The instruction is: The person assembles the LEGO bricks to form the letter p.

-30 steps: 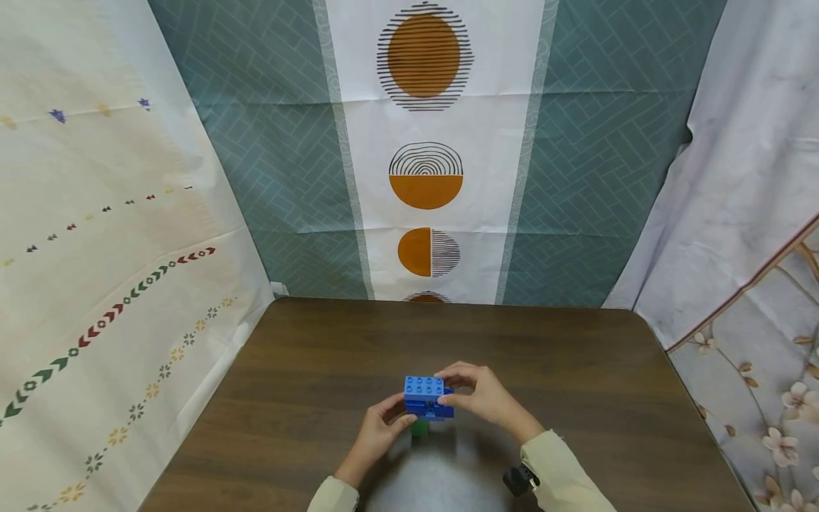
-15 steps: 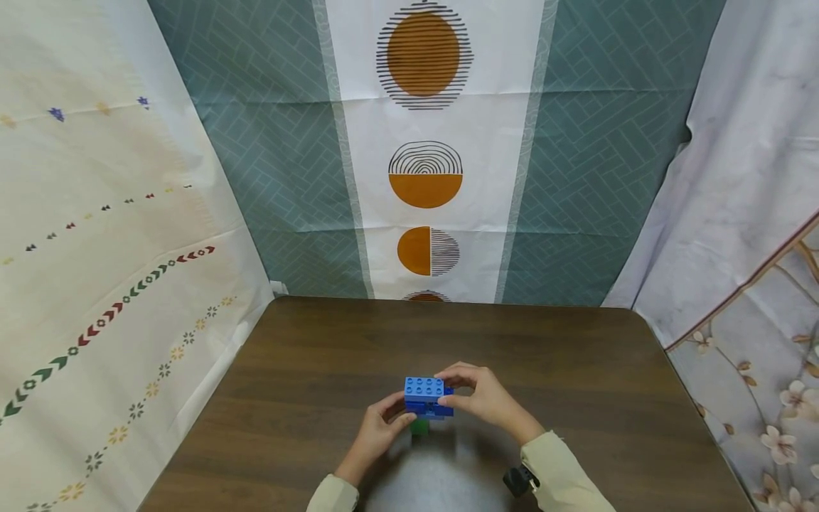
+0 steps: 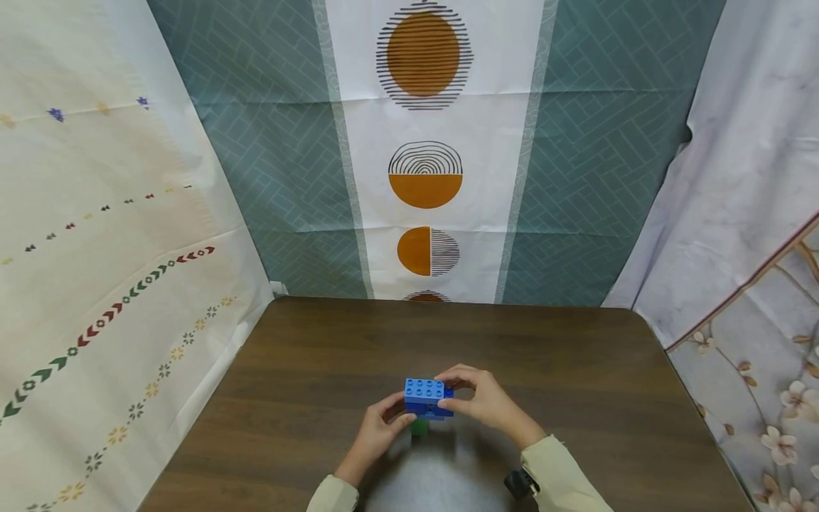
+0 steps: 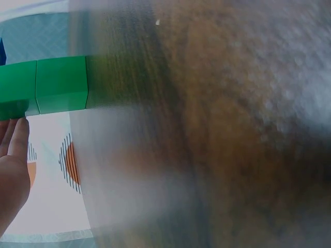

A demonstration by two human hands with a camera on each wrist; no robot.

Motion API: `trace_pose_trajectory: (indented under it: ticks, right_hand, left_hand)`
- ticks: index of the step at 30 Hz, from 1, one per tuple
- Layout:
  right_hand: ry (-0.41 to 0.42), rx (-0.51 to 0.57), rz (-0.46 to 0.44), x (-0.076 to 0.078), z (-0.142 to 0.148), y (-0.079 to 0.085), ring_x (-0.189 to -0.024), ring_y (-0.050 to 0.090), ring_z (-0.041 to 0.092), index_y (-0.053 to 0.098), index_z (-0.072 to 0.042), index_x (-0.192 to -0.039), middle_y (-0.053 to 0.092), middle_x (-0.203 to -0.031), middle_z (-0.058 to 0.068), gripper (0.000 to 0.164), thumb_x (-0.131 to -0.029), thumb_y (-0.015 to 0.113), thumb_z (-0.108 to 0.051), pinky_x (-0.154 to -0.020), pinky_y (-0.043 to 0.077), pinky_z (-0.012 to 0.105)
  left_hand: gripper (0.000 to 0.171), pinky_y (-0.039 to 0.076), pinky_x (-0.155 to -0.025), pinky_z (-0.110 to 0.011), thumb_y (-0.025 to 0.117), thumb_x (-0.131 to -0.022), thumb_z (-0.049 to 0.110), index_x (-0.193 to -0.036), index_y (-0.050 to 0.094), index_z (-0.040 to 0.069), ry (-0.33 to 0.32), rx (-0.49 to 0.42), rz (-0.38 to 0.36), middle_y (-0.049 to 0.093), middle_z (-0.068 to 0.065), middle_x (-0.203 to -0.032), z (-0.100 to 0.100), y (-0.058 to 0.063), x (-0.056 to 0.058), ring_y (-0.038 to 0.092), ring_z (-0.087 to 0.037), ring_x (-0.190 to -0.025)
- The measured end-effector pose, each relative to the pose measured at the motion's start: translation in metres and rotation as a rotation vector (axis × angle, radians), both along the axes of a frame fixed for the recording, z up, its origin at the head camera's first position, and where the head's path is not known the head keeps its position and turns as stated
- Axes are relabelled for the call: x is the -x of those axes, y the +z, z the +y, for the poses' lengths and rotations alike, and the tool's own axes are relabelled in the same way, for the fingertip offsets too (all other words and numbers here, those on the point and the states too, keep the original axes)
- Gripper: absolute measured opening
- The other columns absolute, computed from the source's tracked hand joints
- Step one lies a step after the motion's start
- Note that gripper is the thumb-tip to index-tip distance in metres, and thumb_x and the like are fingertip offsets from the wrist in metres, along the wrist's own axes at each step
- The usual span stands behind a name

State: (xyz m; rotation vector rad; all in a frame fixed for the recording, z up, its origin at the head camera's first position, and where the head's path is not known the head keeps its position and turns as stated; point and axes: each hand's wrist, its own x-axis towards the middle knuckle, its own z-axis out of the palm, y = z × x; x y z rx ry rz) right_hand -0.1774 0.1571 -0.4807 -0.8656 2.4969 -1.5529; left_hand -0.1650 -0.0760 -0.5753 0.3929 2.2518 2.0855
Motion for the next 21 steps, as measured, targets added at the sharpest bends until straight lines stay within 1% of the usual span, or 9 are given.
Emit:
trace_pose_trajectory:
  ticks: [2,3,6,9,13,15,21]
  right_hand:
    - [0.017,0.01,0.033,0.0,-0.001,-0.001,-0.095,0.062,0.024,0.063,-0.001,-0.12,0.064,-0.11,0.011,0.037,-0.084,0.074,-0.006,-0.088,0.054,0.043]
    - [0.021,0.01,0.051,0.001,-0.001,-0.003,-0.095,0.062,0.024,0.063,-0.001,-0.12,0.063,-0.11,0.01,0.037,-0.085,0.073,-0.006,-0.087,0.055,0.043]
    - [0.022,0.005,0.089,0.004,-0.001,-0.01,-0.096,0.061,0.02,0.064,-0.004,-0.121,0.063,-0.111,0.007,0.038,-0.085,0.074,-0.009,-0.085,0.056,0.039]
    - [-0.002,-0.003,0.096,0.006,-0.001,-0.015,-0.097,0.06,0.015,0.066,-0.01,-0.118,0.062,-0.112,0.001,0.035,-0.085,0.075,-0.017,-0.085,0.055,0.036]
    - [-0.044,-0.008,0.093,0.007,-0.005,-0.016,-0.096,0.06,0.013,0.067,-0.018,-0.113,0.063,-0.11,-0.003,0.03,-0.086,0.074,-0.027,-0.086,0.055,0.04]
    - [-0.055,-0.011,0.091,0.006,-0.006,-0.015,-0.095,0.061,0.012,0.068,-0.018,-0.111,0.064,-0.108,-0.004,0.028,-0.086,0.074,-0.028,-0.086,0.055,0.041]
    - [-0.047,-0.021,0.083,0.006,-0.009,-0.012,-0.093,0.06,0.012,0.068,-0.011,-0.114,0.065,-0.107,-0.004,0.033,-0.087,0.073,-0.027,-0.085,0.056,0.036]
  left_hand:
    - [0.039,0.053,-0.09,-0.031,0.068,-0.089,0.007,-0.125,0.06,-0.003,0.003,0.002,0.003,0.063,-0.021,-0.12,0.0,0.0,0.0,0.062,-0.032,-0.11]
    - [0.039,0.053,-0.09,-0.031,0.068,-0.088,0.007,-0.125,0.06,-0.003,0.004,0.003,0.005,0.063,-0.021,-0.12,0.0,0.0,-0.001,0.062,-0.032,-0.11]
    - [0.039,0.052,-0.091,-0.031,0.068,-0.088,0.006,-0.125,0.06,-0.003,0.004,-0.002,0.01,0.063,-0.021,-0.12,0.0,0.0,-0.001,0.061,-0.032,-0.111]
    - [0.038,0.052,-0.091,-0.03,0.068,-0.088,0.005,-0.125,0.06,-0.002,0.003,-0.006,0.005,0.063,-0.021,-0.12,0.0,0.0,-0.001,0.061,-0.032,-0.111]
    - [0.039,0.052,-0.092,-0.03,0.068,-0.088,0.005,-0.125,0.06,-0.003,-0.001,-0.007,0.002,0.063,-0.021,-0.12,0.0,0.0,-0.001,0.061,-0.032,-0.112]
    - [0.039,0.052,-0.092,-0.03,0.068,-0.088,0.005,-0.125,0.059,-0.003,-0.004,-0.009,0.005,0.063,-0.021,-0.121,0.0,-0.001,-0.001,0.061,-0.032,-0.112]
    - [0.038,0.053,-0.09,-0.032,0.068,-0.088,0.004,-0.125,0.06,-0.004,-0.009,-0.008,0.03,0.063,-0.022,-0.12,0.0,-0.001,0.0,0.061,-0.033,-0.11]
